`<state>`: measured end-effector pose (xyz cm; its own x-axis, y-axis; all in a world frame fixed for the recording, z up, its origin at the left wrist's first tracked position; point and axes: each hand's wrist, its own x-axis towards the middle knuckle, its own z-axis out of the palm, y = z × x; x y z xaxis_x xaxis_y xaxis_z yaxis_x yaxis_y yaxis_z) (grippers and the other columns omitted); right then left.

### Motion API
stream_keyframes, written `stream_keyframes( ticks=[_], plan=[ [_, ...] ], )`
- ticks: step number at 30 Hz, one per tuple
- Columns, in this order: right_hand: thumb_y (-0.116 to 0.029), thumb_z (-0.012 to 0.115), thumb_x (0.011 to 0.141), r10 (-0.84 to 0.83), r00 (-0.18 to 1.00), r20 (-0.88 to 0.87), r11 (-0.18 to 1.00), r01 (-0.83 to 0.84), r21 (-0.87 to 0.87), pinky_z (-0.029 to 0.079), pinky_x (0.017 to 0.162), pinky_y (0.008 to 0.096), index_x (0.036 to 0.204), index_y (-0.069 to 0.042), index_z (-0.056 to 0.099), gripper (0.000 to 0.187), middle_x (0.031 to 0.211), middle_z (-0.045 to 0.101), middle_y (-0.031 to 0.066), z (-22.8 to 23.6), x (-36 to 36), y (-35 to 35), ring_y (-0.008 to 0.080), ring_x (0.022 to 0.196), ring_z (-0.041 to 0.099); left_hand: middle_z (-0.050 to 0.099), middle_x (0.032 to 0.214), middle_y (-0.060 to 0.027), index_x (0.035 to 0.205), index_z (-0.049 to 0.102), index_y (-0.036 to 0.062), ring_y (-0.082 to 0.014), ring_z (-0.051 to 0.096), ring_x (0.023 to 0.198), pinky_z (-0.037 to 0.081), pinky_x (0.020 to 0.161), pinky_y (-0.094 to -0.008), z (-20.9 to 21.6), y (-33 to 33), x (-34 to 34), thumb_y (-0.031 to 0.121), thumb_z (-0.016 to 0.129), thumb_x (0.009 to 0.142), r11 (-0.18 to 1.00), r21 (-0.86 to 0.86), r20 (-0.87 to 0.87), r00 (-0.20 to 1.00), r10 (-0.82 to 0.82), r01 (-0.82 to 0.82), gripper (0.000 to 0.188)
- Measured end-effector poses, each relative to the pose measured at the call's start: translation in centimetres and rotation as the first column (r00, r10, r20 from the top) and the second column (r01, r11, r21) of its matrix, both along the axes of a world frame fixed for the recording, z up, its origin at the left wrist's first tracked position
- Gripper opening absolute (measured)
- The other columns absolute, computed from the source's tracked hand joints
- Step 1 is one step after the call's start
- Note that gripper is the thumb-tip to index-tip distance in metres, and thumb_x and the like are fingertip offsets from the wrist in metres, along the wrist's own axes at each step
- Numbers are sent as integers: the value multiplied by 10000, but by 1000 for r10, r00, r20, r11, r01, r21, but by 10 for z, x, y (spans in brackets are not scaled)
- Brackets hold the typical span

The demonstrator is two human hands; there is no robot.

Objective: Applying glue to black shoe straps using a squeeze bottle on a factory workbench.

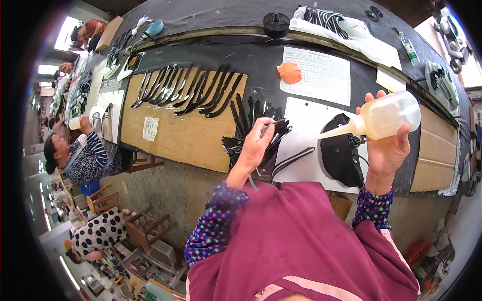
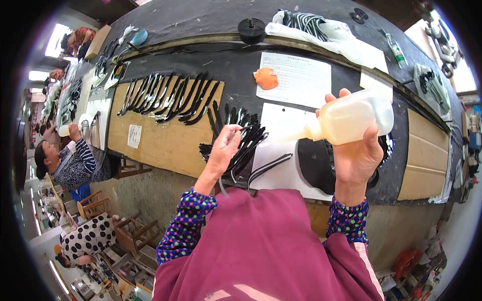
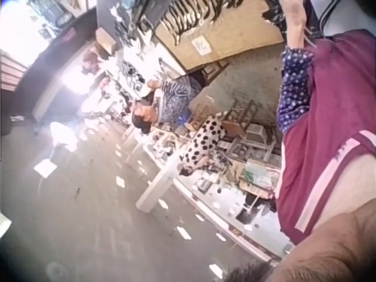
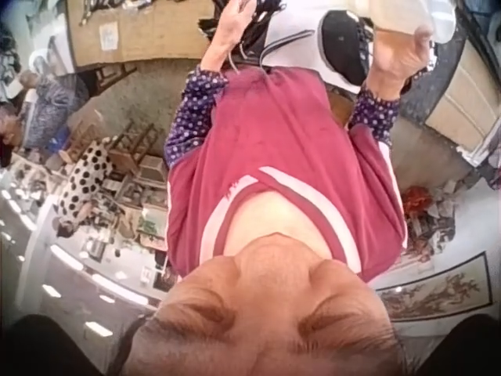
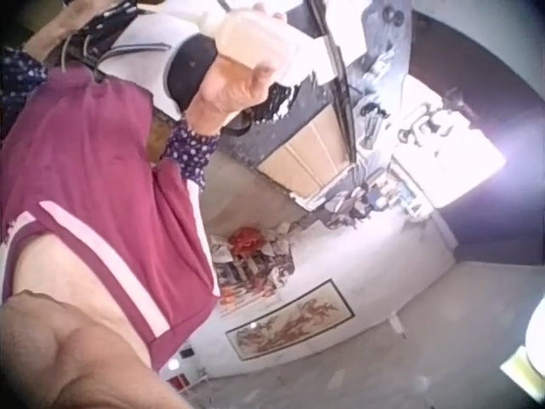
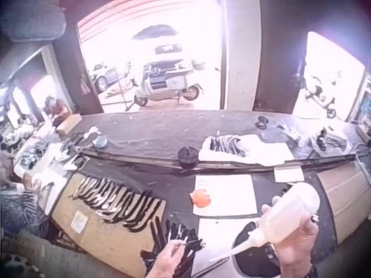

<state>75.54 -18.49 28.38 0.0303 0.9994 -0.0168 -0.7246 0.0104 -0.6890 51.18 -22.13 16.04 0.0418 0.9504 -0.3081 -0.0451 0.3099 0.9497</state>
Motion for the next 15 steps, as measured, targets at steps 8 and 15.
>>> stream_keyframes(
  ticks=[8, 15],
  plan=[
    [-406, 701, 637, 2, 996, 94, 999, -5, 37, 298, 926, 549, 1263, -60, 291, 824, 1264, 356, 150, 13, -8, -4, 355, 1154, 361, 583, 664, -72, 1055, 496, -29, -30, 388, 398, 285, 390, -143, 110, -14, -8, 206, 416, 892, 972, -181, 205, 973, -110, 148, 297],
    [-449, 721, 588, -20, 965, 261, 994, -8, 106, 380, 872, 525, 1256, -36, 286, 898, 1247, 380, 136, 28, -13, -7, 334, 1112, 420, 530, 558, -26, 977, 558, -24, -20, 358, 415, 260, 396, -160, 144, -20, -26, 177, 471, 865, 922, -262, 195, 951, -239, 285, 246]
  ],
)
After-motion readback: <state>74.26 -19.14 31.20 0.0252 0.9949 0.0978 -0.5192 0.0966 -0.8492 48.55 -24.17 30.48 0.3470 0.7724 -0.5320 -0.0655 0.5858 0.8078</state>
